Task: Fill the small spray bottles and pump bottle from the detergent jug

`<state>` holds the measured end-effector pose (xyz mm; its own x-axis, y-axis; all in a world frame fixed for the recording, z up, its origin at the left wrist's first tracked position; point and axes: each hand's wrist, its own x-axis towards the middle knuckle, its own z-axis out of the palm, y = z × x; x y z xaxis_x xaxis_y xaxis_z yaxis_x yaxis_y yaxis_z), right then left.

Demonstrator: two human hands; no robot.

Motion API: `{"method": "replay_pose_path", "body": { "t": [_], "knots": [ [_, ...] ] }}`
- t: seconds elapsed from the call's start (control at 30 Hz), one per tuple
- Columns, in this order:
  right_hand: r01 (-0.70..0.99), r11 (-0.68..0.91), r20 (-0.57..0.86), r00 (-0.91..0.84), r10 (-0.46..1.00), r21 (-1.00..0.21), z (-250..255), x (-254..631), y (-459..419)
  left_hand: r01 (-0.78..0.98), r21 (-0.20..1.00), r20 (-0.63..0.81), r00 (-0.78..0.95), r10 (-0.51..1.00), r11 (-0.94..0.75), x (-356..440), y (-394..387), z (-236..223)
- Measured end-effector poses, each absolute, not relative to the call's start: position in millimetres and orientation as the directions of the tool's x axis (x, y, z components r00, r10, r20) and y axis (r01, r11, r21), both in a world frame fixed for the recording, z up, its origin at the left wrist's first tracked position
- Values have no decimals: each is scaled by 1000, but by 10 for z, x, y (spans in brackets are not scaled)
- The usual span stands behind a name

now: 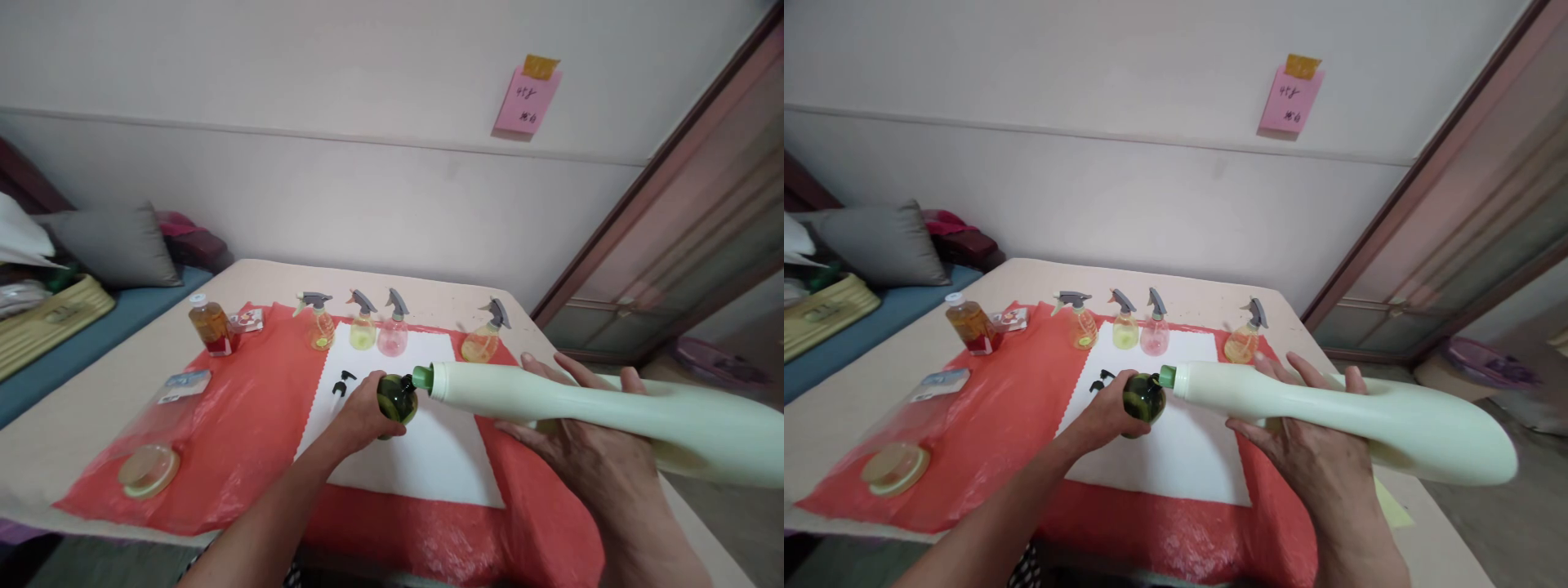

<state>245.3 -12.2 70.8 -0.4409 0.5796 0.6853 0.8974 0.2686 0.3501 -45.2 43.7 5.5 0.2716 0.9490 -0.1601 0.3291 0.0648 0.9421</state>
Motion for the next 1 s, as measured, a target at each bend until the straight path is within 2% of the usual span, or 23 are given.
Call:
{"method": "replay_pose_path", "body": {
  "t": [1.0],
  "knots": [
    [900,268,688,-436,580,344,721,2452,-142,345,934,-203,307,930,90,-477,464,19]
  ]
}}
